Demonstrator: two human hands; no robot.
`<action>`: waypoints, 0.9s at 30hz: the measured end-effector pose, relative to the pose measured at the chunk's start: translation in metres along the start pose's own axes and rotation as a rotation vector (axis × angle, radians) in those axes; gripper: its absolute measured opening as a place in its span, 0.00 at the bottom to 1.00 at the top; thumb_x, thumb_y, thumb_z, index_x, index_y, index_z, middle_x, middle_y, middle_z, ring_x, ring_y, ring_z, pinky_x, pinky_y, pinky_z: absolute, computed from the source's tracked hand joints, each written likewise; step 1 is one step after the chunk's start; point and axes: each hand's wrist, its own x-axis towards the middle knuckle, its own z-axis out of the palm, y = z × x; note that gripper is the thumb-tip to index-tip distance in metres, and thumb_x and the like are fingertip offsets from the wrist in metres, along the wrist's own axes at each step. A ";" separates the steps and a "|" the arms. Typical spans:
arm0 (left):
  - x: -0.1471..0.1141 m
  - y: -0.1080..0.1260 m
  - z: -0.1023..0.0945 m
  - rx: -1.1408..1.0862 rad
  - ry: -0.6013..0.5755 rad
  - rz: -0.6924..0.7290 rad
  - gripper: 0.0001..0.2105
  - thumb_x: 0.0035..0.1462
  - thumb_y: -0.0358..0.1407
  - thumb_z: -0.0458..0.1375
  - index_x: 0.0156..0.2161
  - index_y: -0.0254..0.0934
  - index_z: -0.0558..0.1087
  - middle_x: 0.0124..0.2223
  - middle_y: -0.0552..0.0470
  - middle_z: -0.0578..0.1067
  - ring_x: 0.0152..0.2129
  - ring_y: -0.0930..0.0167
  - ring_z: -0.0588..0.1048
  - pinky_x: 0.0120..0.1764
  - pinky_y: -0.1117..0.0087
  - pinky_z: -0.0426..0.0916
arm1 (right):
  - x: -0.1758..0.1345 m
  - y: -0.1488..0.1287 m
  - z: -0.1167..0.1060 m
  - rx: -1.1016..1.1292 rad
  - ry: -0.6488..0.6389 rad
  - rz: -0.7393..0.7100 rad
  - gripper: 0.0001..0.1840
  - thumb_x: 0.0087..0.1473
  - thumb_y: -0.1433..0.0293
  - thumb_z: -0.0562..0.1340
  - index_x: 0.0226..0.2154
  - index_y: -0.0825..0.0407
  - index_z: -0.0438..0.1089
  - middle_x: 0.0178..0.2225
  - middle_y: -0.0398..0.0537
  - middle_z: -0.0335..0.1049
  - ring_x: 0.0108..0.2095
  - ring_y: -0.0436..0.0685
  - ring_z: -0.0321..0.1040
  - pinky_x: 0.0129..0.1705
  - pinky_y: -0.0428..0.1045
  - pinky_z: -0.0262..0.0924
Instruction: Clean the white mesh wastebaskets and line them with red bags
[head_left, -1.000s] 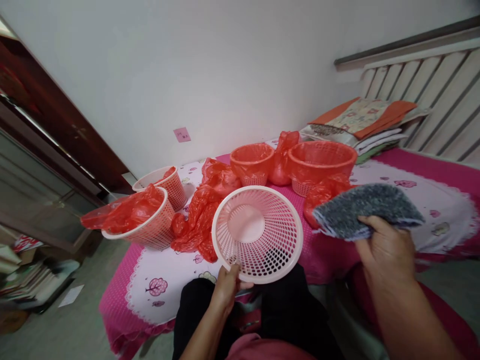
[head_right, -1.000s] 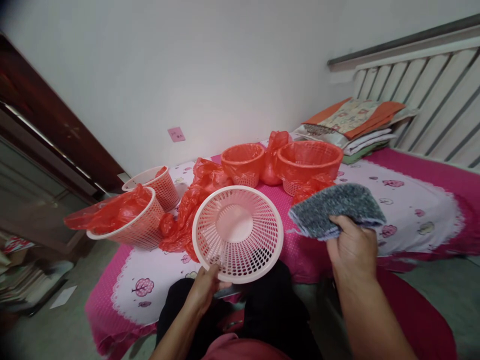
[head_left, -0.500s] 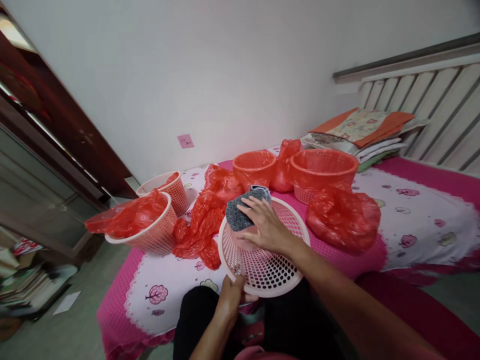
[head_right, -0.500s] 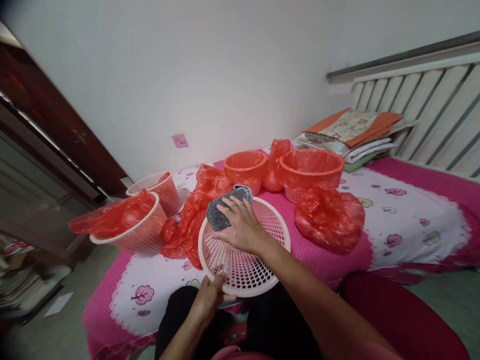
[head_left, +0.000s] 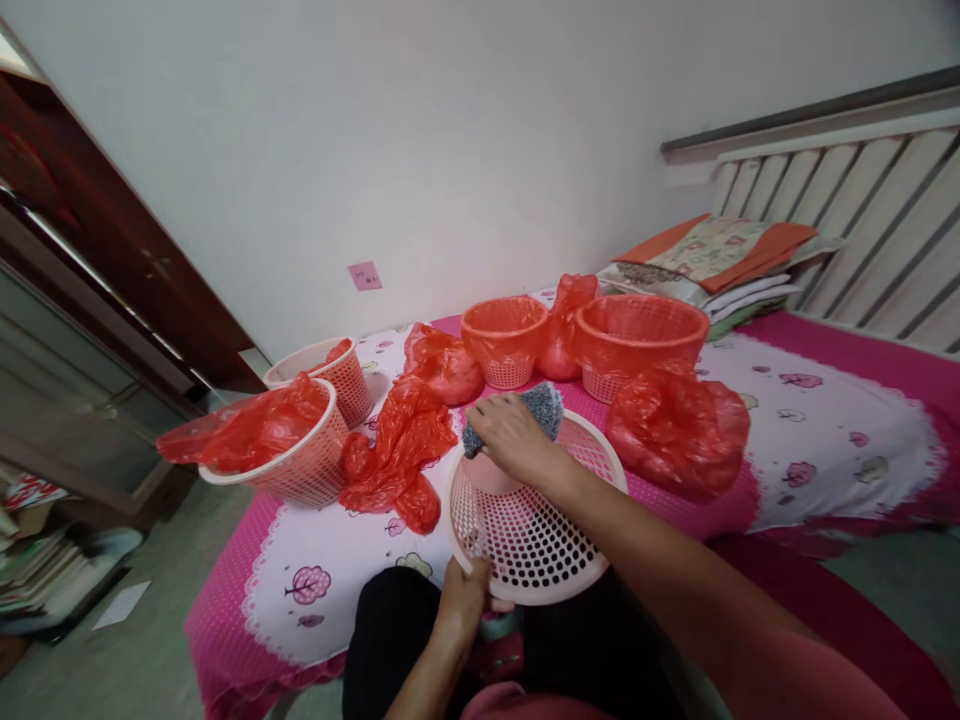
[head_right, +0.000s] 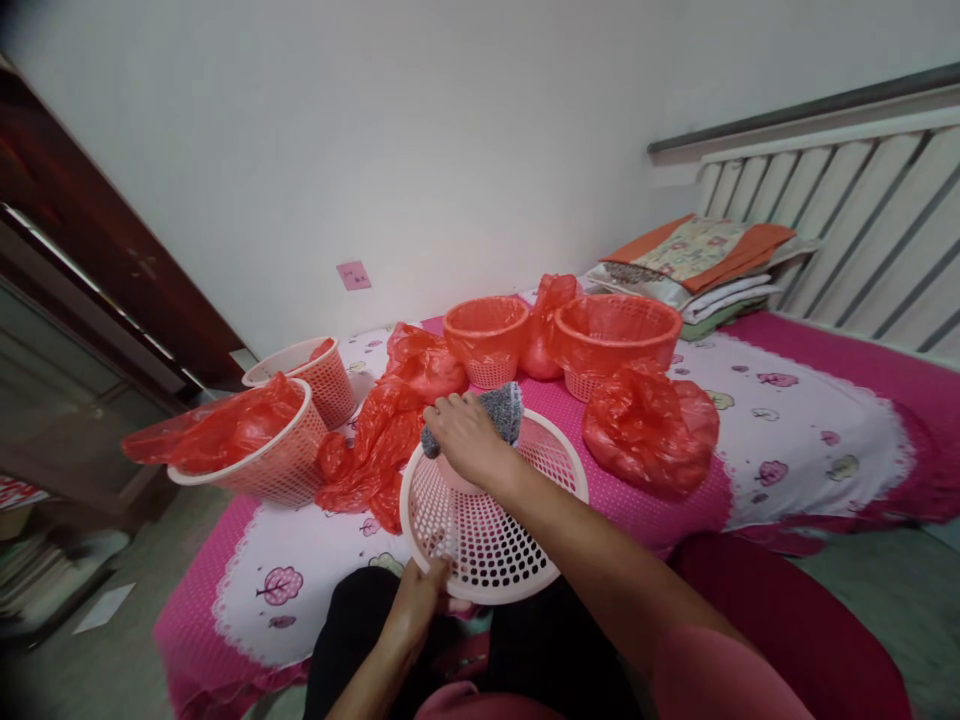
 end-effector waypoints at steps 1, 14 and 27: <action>0.000 0.001 -0.001 -0.006 -0.008 -0.005 0.19 0.59 0.39 0.66 0.53 0.32 0.74 0.28 0.48 0.80 0.25 0.62 0.81 0.24 0.69 0.74 | 0.004 -0.001 -0.001 -0.014 -0.020 -0.020 0.08 0.66 0.76 0.61 0.46 0.55 0.73 0.43 0.56 0.78 0.46 0.66 0.72 0.50 0.58 0.58; -0.013 0.021 0.003 -0.118 -0.065 -0.146 0.17 0.58 0.29 0.59 0.53 0.26 0.72 0.40 0.36 0.84 0.32 0.60 0.84 0.27 0.68 0.80 | 0.015 0.035 -0.001 0.019 -0.063 -0.118 0.01 0.67 0.72 0.64 0.41 0.53 0.73 0.42 0.51 0.76 0.42 0.60 0.68 0.44 0.53 0.55; -0.011 0.011 0.008 -0.127 -0.022 -0.160 0.15 0.58 0.28 0.60 0.52 0.29 0.72 0.39 0.39 0.84 0.37 0.59 0.85 0.30 0.68 0.81 | 0.009 -0.009 -0.004 -0.040 -0.087 -0.154 0.17 0.63 0.59 0.70 0.46 0.54 0.74 0.45 0.56 0.77 0.45 0.64 0.70 0.47 0.56 0.54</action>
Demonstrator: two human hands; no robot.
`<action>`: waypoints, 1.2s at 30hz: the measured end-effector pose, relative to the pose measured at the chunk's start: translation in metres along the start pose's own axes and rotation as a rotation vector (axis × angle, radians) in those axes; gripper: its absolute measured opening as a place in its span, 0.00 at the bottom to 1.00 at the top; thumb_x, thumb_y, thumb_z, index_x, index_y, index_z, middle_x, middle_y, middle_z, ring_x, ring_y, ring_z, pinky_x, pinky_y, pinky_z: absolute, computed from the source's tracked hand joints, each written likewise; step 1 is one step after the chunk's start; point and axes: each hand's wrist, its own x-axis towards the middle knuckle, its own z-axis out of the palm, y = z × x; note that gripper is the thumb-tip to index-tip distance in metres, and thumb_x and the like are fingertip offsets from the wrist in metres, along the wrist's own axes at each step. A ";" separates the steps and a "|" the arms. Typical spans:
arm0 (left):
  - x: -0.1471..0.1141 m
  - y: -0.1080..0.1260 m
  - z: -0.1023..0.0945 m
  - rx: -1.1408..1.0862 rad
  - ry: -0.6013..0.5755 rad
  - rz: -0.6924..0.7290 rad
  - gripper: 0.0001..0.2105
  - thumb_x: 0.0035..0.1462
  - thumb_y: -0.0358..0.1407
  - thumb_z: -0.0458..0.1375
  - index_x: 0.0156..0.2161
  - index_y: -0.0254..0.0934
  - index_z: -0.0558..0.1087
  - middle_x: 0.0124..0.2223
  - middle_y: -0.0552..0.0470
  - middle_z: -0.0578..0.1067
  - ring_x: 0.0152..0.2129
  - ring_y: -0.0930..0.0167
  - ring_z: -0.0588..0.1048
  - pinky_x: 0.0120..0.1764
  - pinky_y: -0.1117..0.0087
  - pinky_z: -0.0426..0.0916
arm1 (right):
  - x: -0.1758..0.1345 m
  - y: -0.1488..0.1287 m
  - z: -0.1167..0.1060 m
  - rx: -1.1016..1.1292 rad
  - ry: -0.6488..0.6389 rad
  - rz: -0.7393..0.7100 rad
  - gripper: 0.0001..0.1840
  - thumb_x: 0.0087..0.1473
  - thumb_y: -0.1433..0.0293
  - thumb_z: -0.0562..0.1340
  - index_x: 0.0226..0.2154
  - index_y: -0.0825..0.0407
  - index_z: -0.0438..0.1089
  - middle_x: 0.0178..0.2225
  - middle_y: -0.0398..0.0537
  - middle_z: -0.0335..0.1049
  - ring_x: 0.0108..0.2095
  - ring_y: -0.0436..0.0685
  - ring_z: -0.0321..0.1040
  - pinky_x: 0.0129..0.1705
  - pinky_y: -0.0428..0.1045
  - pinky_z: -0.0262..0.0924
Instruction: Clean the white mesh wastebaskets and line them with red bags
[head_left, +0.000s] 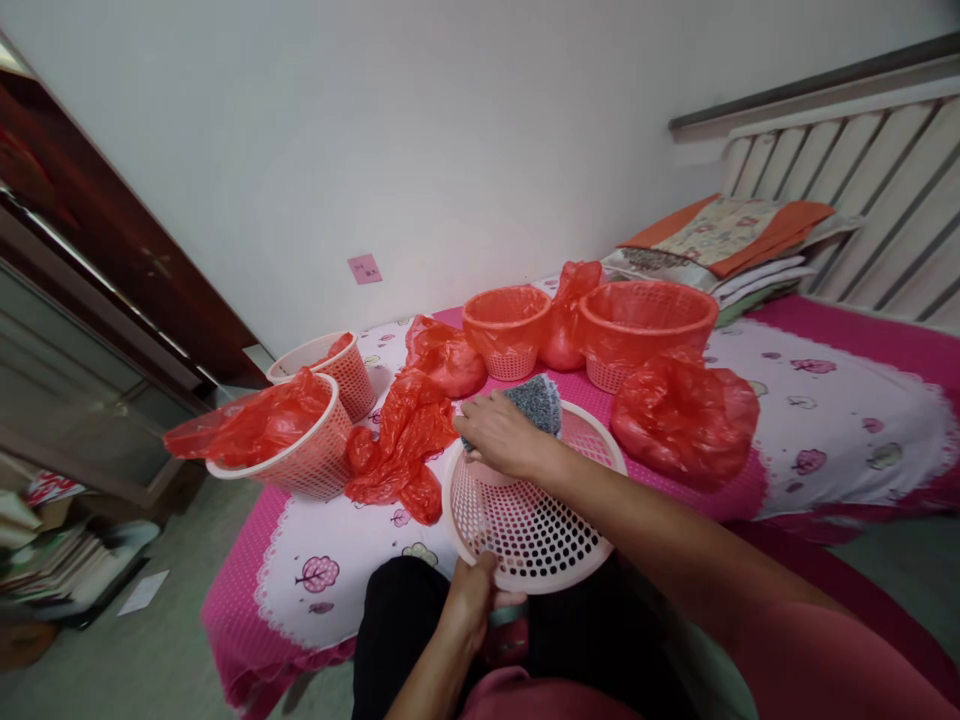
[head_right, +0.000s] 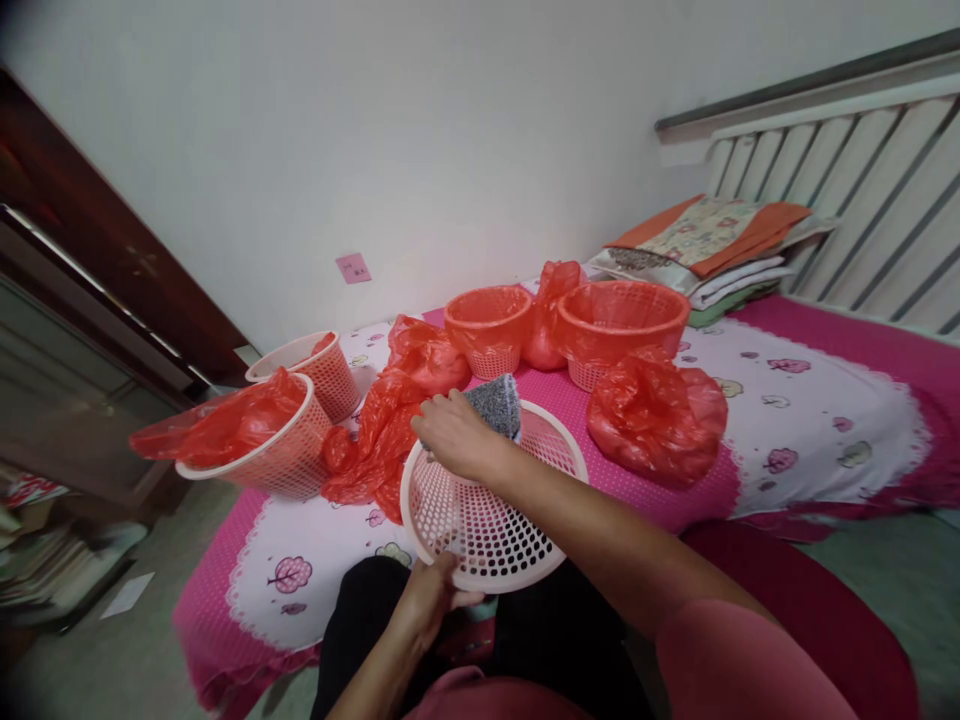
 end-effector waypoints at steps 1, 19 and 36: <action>-0.001 0.001 0.000 0.006 -0.008 -0.007 0.15 0.59 0.27 0.59 0.51 0.29 0.72 0.39 0.39 0.84 0.37 0.59 0.85 0.31 0.68 0.81 | 0.001 0.000 0.003 -0.024 0.005 -0.006 0.10 0.67 0.64 0.67 0.45 0.53 0.74 0.44 0.54 0.77 0.44 0.63 0.70 0.46 0.55 0.54; -0.006 0.010 0.002 -0.061 -0.037 -0.080 0.12 0.62 0.26 0.56 0.50 0.28 0.72 0.40 0.36 0.84 0.36 0.59 0.86 0.34 0.64 0.82 | -0.006 0.052 0.002 0.098 0.031 0.055 0.08 0.61 0.73 0.68 0.43 0.51 0.72 0.44 0.51 0.77 0.41 0.59 0.69 0.40 0.52 0.52; -0.007 0.007 0.001 -0.102 -0.039 -0.078 0.15 0.63 0.25 0.56 0.54 0.26 0.70 0.41 0.36 0.84 0.31 0.61 0.85 0.33 0.63 0.82 | -0.047 0.083 0.012 0.253 0.176 0.170 0.15 0.59 0.67 0.71 0.46 0.52 0.73 0.44 0.52 0.76 0.45 0.61 0.72 0.46 0.52 0.62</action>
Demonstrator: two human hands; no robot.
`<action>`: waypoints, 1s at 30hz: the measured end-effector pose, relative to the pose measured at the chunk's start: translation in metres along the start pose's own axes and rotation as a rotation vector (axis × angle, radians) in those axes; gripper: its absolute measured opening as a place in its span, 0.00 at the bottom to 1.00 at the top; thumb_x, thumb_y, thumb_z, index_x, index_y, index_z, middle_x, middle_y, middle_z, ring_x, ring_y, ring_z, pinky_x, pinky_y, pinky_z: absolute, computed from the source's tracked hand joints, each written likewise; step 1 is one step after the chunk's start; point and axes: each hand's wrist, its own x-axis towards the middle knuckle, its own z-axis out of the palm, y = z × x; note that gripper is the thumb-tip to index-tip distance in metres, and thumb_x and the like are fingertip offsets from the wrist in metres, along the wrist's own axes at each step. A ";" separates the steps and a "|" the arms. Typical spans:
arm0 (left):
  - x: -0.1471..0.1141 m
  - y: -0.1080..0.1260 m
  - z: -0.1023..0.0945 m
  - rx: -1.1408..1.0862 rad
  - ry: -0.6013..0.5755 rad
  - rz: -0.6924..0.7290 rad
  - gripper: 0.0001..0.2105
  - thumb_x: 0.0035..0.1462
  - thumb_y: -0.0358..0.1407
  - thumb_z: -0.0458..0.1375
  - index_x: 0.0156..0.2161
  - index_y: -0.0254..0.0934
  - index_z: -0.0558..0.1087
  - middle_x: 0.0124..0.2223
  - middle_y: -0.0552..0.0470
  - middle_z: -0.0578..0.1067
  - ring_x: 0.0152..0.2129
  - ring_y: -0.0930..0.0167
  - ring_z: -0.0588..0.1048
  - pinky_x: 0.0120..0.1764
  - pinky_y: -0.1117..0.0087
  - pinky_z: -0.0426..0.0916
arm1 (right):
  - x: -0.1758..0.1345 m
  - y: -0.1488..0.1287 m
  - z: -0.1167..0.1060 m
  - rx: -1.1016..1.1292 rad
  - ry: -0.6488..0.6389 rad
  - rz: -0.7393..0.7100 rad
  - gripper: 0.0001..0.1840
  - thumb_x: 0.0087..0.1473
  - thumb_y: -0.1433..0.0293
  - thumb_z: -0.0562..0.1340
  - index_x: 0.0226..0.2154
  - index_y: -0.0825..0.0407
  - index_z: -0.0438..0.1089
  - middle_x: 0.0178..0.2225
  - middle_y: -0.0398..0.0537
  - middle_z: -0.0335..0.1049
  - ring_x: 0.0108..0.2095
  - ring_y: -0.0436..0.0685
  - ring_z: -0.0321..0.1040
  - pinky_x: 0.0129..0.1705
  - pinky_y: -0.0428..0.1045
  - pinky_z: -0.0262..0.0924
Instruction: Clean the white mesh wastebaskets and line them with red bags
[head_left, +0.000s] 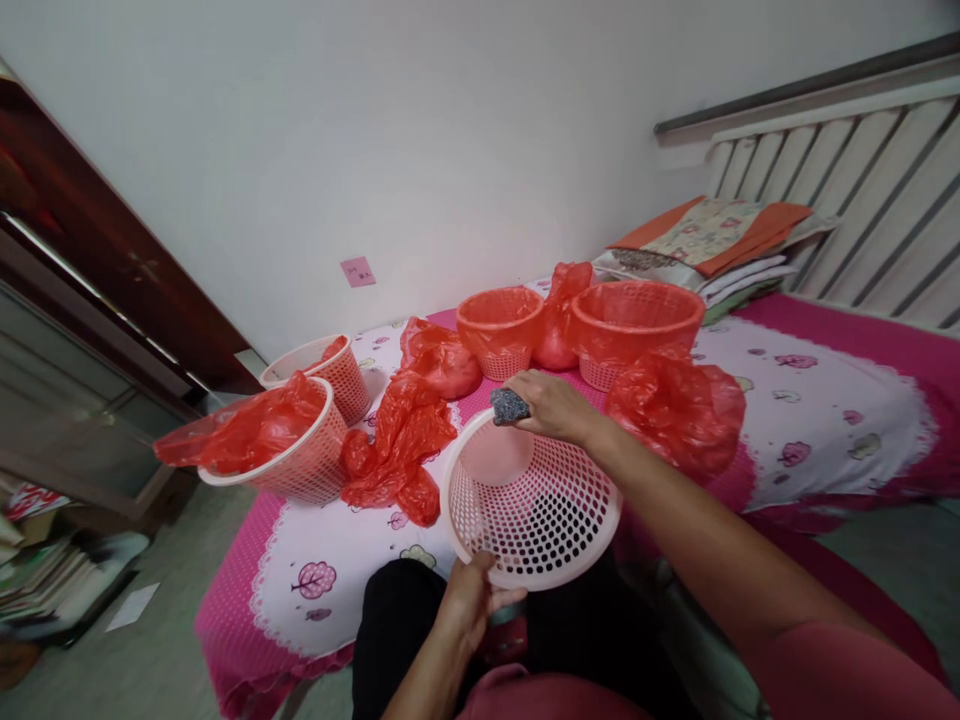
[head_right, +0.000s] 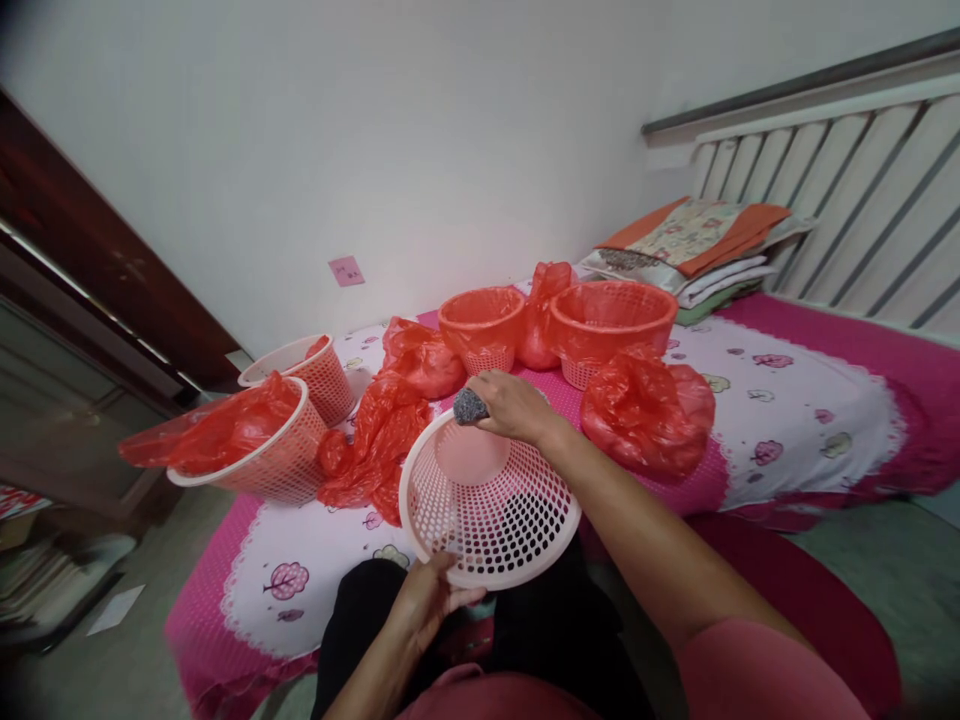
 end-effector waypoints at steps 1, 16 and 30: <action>0.001 0.000 0.000 0.000 0.002 -0.003 0.15 0.63 0.26 0.56 0.54 0.27 0.70 0.41 0.36 0.84 0.31 0.61 0.85 0.33 0.62 0.82 | -0.002 0.003 0.001 0.007 0.011 0.012 0.14 0.59 0.67 0.71 0.46 0.52 0.73 0.44 0.52 0.77 0.45 0.61 0.72 0.45 0.52 0.62; -0.003 -0.001 0.002 -0.030 0.014 0.007 0.13 0.64 0.25 0.55 0.53 0.26 0.71 0.44 0.36 0.84 0.34 0.61 0.85 0.33 0.62 0.83 | -0.031 0.024 0.010 0.146 0.133 0.226 0.19 0.53 0.55 0.75 0.38 0.48 0.72 0.38 0.50 0.76 0.38 0.62 0.73 0.40 0.52 0.62; 0.002 -0.007 -0.002 -0.072 0.029 0.002 0.14 0.63 0.25 0.57 0.53 0.26 0.72 0.43 0.36 0.84 0.32 0.62 0.85 0.33 0.63 0.84 | -0.050 0.016 0.017 0.117 0.184 0.358 0.20 0.53 0.56 0.75 0.41 0.48 0.71 0.41 0.51 0.76 0.43 0.64 0.74 0.40 0.53 0.64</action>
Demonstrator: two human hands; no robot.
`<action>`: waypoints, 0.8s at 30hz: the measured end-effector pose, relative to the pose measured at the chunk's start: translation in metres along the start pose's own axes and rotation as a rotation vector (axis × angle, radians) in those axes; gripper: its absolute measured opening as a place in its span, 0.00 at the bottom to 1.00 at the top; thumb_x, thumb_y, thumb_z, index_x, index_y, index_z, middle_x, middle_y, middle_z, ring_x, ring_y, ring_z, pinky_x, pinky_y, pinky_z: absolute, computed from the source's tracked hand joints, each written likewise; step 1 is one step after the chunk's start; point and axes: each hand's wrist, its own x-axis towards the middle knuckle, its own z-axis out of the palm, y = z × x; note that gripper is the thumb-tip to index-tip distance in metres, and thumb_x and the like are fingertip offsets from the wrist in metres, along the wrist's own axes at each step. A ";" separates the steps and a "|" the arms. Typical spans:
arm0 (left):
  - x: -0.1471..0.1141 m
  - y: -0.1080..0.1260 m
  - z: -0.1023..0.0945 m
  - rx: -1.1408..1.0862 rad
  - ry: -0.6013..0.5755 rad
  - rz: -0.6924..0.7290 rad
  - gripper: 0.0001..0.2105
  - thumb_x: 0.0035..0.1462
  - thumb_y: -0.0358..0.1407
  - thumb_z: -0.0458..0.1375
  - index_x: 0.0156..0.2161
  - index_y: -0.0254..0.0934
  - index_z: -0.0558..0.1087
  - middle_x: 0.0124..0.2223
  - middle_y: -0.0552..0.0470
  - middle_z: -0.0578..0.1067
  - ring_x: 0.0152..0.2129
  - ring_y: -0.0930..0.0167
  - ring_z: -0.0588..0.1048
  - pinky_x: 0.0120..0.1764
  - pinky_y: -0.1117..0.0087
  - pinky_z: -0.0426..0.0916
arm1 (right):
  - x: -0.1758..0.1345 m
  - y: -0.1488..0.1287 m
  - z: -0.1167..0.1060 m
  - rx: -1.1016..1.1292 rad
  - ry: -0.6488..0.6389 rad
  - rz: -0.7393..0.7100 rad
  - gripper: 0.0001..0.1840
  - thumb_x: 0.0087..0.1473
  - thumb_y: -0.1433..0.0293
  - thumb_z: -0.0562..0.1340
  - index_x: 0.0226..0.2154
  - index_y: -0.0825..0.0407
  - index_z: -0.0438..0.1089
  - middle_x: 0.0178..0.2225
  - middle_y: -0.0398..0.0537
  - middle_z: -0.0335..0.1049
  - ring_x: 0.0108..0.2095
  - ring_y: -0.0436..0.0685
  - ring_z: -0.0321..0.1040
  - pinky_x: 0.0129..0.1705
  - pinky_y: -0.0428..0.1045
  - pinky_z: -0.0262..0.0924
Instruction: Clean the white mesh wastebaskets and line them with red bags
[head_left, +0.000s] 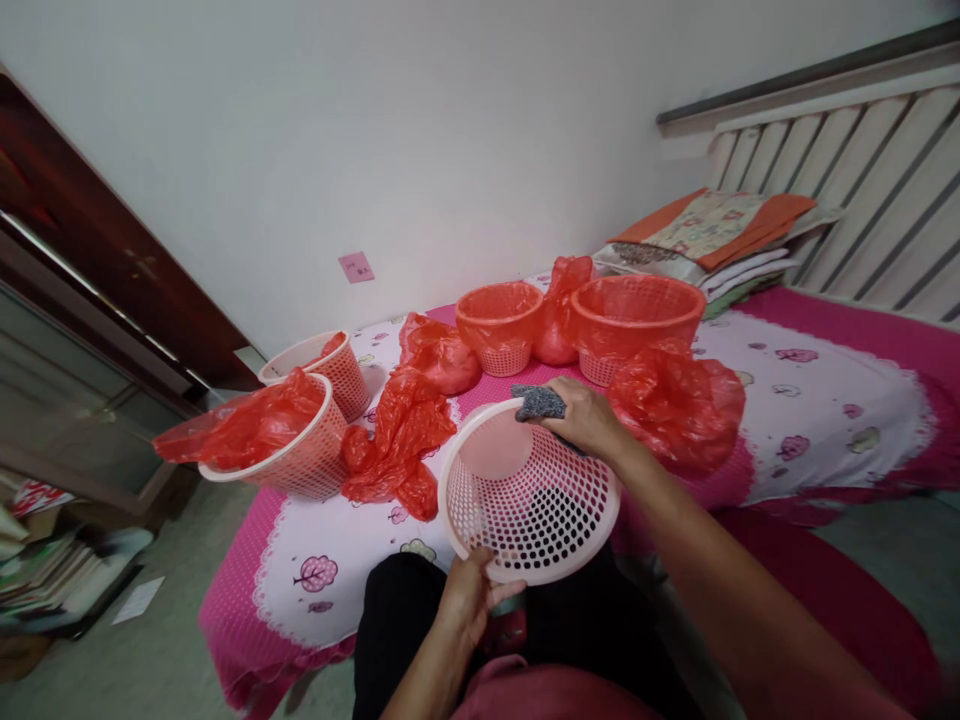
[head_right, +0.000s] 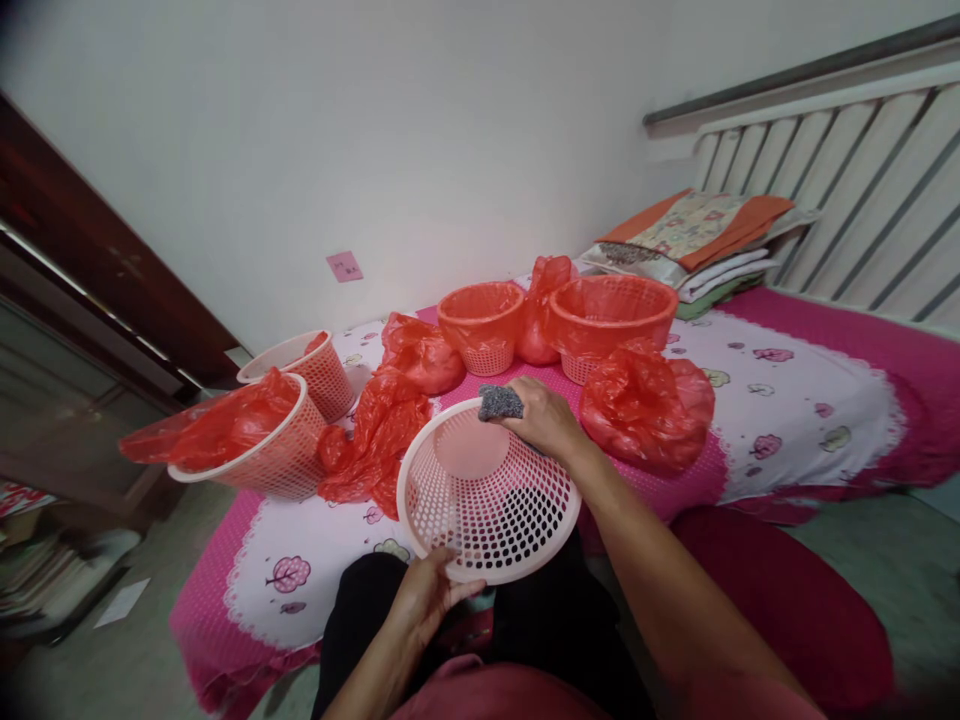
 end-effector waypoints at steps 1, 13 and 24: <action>0.001 0.000 -0.002 0.024 -0.003 0.003 0.14 0.63 0.26 0.57 0.54 0.27 0.72 0.44 0.36 0.84 0.33 0.62 0.85 0.34 0.62 0.84 | 0.000 0.000 0.000 -0.005 0.003 -0.005 0.19 0.55 0.57 0.74 0.41 0.48 0.71 0.41 0.51 0.76 0.43 0.64 0.74 0.40 0.53 0.64; 0.010 0.095 -0.010 0.802 0.108 1.100 0.40 0.61 0.41 0.66 0.74 0.38 0.57 0.71 0.35 0.68 0.69 0.54 0.67 0.69 0.48 0.61 | -0.003 -0.027 0.005 -0.072 -0.019 -0.160 0.09 0.62 0.64 0.70 0.42 0.48 0.74 0.40 0.51 0.75 0.43 0.65 0.71 0.44 0.55 0.64; 0.005 0.120 0.020 1.005 0.013 1.065 0.24 0.65 0.27 0.54 0.65 0.41 0.74 0.62 0.44 0.79 0.59 0.58 0.78 0.63 0.53 0.69 | -0.013 -0.060 0.006 -0.119 -0.108 -0.226 0.11 0.60 0.64 0.71 0.43 0.48 0.72 0.40 0.52 0.74 0.42 0.65 0.71 0.43 0.56 0.63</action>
